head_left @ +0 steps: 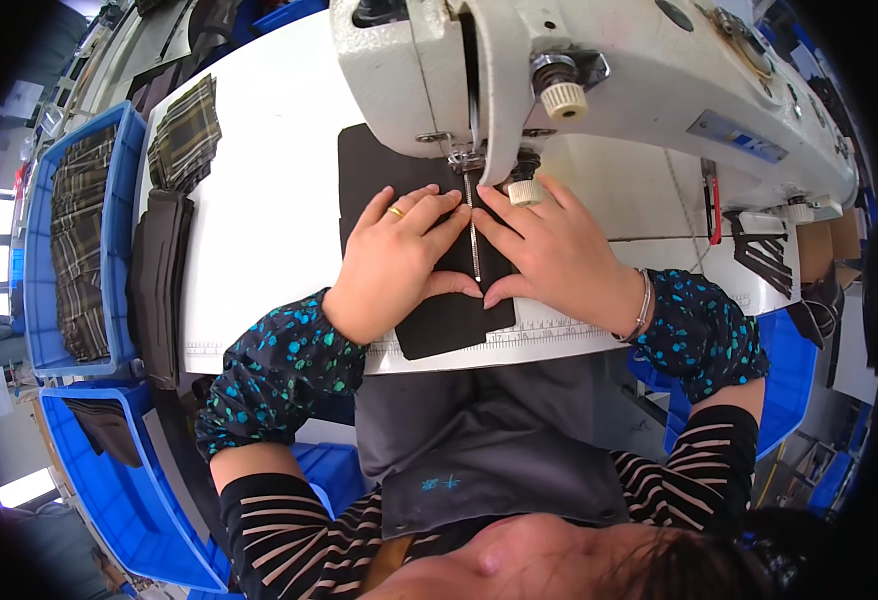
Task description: The person operates an industrial sewing machine to attach a zipper to a dark fabric piece. They align the zipper with the fabric edge, guide the material under the presser foot, and sew along the zipper teeth. The person repeats this process for multiple fabric pieces, handling them one at a time from a nearby bin.
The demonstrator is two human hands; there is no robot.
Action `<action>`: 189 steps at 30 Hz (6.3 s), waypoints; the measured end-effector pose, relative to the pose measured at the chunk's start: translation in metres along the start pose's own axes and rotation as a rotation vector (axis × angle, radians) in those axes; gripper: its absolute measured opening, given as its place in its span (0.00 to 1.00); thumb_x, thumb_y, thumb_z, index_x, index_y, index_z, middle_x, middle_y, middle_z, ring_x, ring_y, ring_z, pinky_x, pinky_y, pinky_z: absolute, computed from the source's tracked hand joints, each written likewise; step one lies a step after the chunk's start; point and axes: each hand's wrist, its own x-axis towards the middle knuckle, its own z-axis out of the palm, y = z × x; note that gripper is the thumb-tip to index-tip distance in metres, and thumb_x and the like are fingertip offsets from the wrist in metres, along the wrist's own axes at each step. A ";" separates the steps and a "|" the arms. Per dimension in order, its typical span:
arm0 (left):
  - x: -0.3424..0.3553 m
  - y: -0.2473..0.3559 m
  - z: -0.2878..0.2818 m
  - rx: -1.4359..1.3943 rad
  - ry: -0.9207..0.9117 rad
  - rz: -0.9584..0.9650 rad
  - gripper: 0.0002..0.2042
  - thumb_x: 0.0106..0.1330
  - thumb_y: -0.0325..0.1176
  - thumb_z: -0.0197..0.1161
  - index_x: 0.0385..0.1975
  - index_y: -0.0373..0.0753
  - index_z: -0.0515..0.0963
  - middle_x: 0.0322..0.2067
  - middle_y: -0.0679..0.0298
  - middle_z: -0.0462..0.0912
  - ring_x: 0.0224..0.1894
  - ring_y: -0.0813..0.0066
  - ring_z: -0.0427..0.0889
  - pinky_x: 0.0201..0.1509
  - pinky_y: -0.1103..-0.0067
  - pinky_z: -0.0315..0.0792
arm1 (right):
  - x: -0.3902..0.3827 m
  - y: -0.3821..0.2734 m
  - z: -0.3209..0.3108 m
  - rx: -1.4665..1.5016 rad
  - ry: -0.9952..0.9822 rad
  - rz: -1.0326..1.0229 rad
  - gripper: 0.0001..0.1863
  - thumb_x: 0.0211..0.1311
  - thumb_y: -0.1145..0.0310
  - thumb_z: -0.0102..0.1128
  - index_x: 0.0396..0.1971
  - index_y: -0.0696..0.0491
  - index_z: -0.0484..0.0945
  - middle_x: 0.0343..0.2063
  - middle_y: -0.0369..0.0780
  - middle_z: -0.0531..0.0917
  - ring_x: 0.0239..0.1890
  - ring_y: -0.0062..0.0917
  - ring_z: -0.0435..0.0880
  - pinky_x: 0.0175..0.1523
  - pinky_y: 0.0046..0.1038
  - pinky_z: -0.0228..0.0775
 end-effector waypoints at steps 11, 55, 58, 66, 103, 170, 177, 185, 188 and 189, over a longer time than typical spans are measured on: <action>0.016 -0.009 -0.003 -0.058 -0.018 -0.067 0.39 0.54 0.58 0.73 0.64 0.41 0.79 0.62 0.59 0.80 0.69 0.57 0.76 0.71 0.54 0.70 | 0.009 0.015 0.001 0.008 0.078 0.017 0.36 0.41 0.43 0.78 0.45 0.56 0.83 0.46 0.41 0.83 0.59 0.36 0.77 0.65 0.41 0.67; -0.016 0.010 -0.012 -0.100 -0.073 0.005 0.44 0.48 0.61 0.76 0.63 0.35 0.79 0.65 0.57 0.80 0.70 0.54 0.77 0.71 0.57 0.73 | -0.003 0.005 0.009 0.038 0.073 -0.084 0.34 0.48 0.46 0.76 0.52 0.54 0.85 0.50 0.42 0.85 0.62 0.39 0.79 0.72 0.48 0.67; -0.020 0.014 -0.012 -0.091 -0.061 0.007 0.48 0.43 0.63 0.78 0.62 0.34 0.80 0.66 0.55 0.80 0.71 0.54 0.77 0.71 0.57 0.73 | -0.002 0.005 0.007 0.020 0.064 -0.090 0.35 0.48 0.45 0.76 0.51 0.54 0.86 0.50 0.43 0.85 0.63 0.40 0.79 0.72 0.48 0.67; -0.021 0.017 -0.024 -0.063 -0.137 0.038 0.35 0.55 0.45 0.77 0.63 0.33 0.79 0.67 0.54 0.79 0.70 0.54 0.78 0.70 0.58 0.74 | -0.004 0.009 0.005 0.047 0.045 -0.091 0.36 0.48 0.43 0.75 0.51 0.55 0.87 0.50 0.43 0.86 0.63 0.40 0.79 0.72 0.47 0.66; -0.007 0.002 -0.022 -0.419 0.061 -0.087 0.15 0.66 0.29 0.69 0.52 0.38 0.87 0.38 0.56 0.88 0.43 0.57 0.85 0.49 0.66 0.80 | -0.006 0.002 0.006 -0.038 0.120 -0.330 0.05 0.53 0.69 0.63 0.28 0.55 0.83 0.21 0.32 0.77 0.23 0.21 0.77 0.29 0.26 0.66; 0.019 -0.011 0.006 -0.094 0.180 0.041 0.12 0.66 0.34 0.69 0.47 0.38 0.88 0.49 0.63 0.85 0.56 0.61 0.83 0.63 0.62 0.75 | 0.009 0.021 0.017 0.008 0.143 0.074 0.12 0.64 0.59 0.70 0.31 0.53 0.85 0.31 0.38 0.80 0.25 0.29 0.85 0.28 0.32 0.75; 0.018 -0.010 0.006 -0.060 0.163 0.032 0.14 0.67 0.34 0.69 0.49 0.38 0.87 0.49 0.63 0.85 0.57 0.61 0.82 0.64 0.64 0.74 | 0.007 0.027 0.024 0.029 0.167 0.060 0.08 0.66 0.59 0.69 0.35 0.46 0.88 0.29 0.37 0.79 0.25 0.29 0.84 0.27 0.32 0.75; 0.017 -0.010 0.013 -0.017 0.203 0.038 0.15 0.67 0.36 0.69 0.52 0.38 0.86 0.52 0.61 0.85 0.61 0.59 0.81 0.65 0.60 0.74 | 0.013 0.028 0.019 0.055 0.228 0.047 0.06 0.67 0.61 0.68 0.37 0.46 0.88 0.29 0.37 0.81 0.24 0.28 0.83 0.27 0.31 0.74; 0.017 -0.007 0.015 0.035 0.211 0.038 0.17 0.67 0.37 0.70 0.52 0.38 0.85 0.53 0.61 0.85 0.61 0.59 0.82 0.65 0.60 0.75 | 0.011 0.032 0.023 0.308 0.253 0.177 0.05 0.68 0.63 0.68 0.37 0.48 0.88 0.27 0.37 0.83 0.24 0.28 0.83 0.26 0.29 0.71; 0.015 -0.006 0.015 0.058 0.213 0.036 0.17 0.67 0.37 0.70 0.53 0.38 0.85 0.53 0.61 0.85 0.61 0.59 0.82 0.64 0.60 0.76 | 0.010 0.033 0.023 0.431 0.246 0.240 0.05 0.68 0.64 0.68 0.37 0.48 0.88 0.26 0.37 0.83 0.23 0.28 0.82 0.26 0.28 0.71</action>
